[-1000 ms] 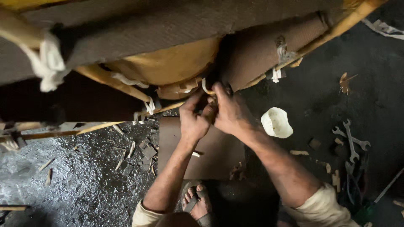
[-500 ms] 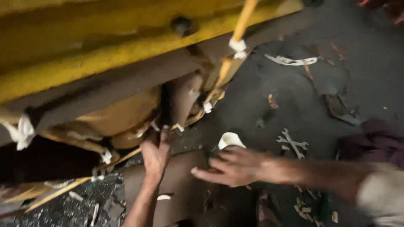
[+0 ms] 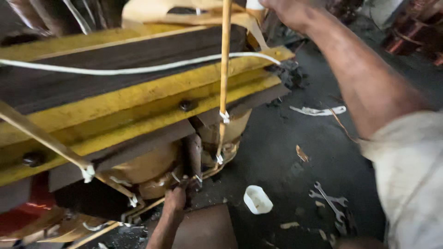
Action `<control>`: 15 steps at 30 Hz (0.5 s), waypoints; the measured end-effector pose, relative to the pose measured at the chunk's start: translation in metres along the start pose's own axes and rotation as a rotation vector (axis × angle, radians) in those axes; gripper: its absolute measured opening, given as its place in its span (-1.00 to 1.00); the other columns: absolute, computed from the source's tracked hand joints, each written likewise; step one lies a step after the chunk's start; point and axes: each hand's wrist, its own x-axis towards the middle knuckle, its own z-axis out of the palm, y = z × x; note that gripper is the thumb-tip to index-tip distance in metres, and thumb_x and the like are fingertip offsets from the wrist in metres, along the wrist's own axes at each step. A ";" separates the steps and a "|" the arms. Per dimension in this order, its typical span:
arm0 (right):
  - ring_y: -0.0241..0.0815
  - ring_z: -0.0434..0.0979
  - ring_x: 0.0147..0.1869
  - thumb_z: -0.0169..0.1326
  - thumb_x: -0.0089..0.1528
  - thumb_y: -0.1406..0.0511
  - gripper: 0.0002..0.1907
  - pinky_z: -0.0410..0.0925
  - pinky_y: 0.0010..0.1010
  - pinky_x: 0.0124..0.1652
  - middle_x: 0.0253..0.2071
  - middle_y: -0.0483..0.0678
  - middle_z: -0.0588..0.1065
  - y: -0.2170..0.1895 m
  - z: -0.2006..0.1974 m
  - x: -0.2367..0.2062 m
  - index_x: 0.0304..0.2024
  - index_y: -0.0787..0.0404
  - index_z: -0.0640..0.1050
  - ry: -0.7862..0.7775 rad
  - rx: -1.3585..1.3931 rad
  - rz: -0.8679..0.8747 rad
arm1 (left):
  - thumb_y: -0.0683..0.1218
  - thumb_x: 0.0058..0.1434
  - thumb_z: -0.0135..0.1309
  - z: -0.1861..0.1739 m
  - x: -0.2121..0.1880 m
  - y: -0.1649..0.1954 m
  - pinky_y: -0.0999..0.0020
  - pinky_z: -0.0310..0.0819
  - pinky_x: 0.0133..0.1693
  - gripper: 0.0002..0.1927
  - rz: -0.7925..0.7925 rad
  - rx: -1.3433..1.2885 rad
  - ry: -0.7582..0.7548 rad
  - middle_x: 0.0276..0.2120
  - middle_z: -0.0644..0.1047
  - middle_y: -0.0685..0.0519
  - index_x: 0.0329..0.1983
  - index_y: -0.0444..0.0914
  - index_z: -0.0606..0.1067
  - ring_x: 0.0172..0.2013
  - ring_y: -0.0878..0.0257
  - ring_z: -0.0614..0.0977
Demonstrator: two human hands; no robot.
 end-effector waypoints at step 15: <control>0.00 0.39 0.34 0.17 0.19 -0.11 0.05 0.25 -0.16 0.30 0.27 0.26 0.41 0.033 -0.002 -0.014 0.52 0.25 0.05 -0.094 0.214 0.191 | 0.03 0.39 0.02 -0.048 -0.001 -0.001 0.14 0.42 -0.46 -0.73 -0.143 0.587 0.002 -0.43 0.46 -0.10 -0.20 -0.30 0.46 -0.50 0.04 0.52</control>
